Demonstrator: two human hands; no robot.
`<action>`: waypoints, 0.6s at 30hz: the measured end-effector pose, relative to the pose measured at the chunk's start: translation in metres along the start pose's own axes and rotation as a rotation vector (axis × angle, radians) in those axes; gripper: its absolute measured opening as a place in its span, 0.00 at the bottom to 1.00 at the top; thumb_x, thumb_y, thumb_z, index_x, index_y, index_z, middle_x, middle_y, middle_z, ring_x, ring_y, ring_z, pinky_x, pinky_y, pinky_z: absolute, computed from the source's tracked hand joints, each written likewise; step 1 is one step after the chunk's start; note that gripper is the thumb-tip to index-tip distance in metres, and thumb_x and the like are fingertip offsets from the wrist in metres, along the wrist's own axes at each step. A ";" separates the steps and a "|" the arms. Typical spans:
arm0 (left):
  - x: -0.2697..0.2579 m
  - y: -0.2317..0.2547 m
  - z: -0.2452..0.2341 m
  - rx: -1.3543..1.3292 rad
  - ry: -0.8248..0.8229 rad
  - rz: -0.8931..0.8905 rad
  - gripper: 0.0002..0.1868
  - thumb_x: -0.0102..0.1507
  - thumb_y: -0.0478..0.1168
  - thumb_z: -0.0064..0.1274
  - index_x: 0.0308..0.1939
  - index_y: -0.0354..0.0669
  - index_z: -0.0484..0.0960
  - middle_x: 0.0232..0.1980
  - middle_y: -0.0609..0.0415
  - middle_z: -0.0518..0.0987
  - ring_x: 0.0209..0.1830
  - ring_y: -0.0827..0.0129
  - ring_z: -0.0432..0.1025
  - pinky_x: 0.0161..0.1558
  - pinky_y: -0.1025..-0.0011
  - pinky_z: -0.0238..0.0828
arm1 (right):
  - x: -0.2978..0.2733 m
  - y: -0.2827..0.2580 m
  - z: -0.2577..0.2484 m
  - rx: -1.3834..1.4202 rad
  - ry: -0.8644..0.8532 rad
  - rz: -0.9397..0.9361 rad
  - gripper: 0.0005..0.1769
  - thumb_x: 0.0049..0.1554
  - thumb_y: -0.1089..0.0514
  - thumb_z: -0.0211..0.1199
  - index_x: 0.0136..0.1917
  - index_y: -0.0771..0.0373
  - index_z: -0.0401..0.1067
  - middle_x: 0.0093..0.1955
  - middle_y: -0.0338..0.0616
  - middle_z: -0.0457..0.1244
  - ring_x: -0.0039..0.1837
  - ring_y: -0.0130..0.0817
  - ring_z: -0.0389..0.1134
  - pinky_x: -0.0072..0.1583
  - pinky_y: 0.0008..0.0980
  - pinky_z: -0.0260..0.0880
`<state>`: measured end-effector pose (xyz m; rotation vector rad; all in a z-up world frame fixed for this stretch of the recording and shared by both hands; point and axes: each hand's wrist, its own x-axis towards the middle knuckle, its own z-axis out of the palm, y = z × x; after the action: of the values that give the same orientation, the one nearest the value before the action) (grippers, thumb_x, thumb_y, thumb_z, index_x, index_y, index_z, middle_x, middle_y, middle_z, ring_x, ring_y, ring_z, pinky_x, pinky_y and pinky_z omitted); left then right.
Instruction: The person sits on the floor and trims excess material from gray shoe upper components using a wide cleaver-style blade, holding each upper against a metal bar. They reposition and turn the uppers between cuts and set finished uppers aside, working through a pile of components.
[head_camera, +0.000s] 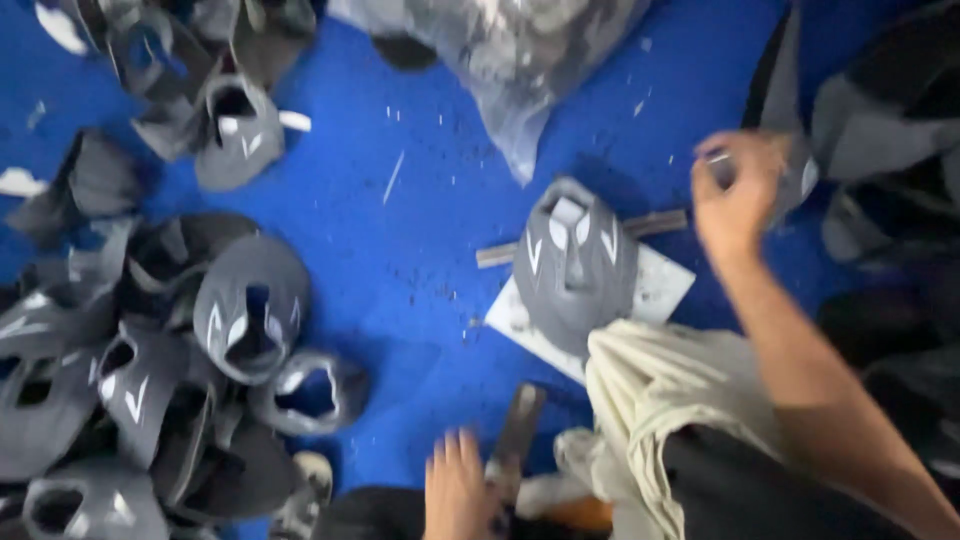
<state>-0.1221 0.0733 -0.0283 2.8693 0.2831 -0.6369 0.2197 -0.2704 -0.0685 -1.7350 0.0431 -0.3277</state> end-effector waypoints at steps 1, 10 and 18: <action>0.016 0.023 -0.044 -0.118 0.146 0.046 0.45 0.48 0.59 0.69 0.58 0.30 0.72 0.52 0.32 0.75 0.49 0.38 0.72 0.47 0.47 0.69 | -0.001 -0.035 -0.012 -0.421 0.096 -0.147 0.14 0.59 0.60 0.72 0.55 0.65 0.72 0.58 0.55 0.62 0.50 0.48 0.66 0.51 0.41 0.69; 0.303 0.140 -0.018 -0.611 0.420 0.030 0.35 0.49 0.53 0.70 0.50 0.32 0.78 0.49 0.38 0.79 0.50 0.43 0.71 0.51 0.50 0.68 | 0.048 0.102 -0.137 -1.024 0.207 -0.024 0.18 0.52 0.60 0.70 0.56 0.64 0.75 0.57 0.58 0.64 0.53 0.56 0.69 0.55 0.49 0.70; 0.218 0.106 -0.139 -2.298 1.086 -0.041 0.36 0.59 0.36 0.69 0.67 0.34 0.69 0.57 0.48 0.75 0.50 0.64 0.68 0.49 0.66 0.65 | 0.026 -0.040 -0.068 -0.473 0.017 -0.114 0.08 0.67 0.62 0.69 0.54 0.70 0.76 0.55 0.50 0.66 0.53 0.36 0.68 0.55 0.36 0.66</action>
<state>0.1507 0.0338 0.0164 0.6184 0.5684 0.8778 0.2218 -0.3333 -0.0143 -2.2089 0.0354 -0.4417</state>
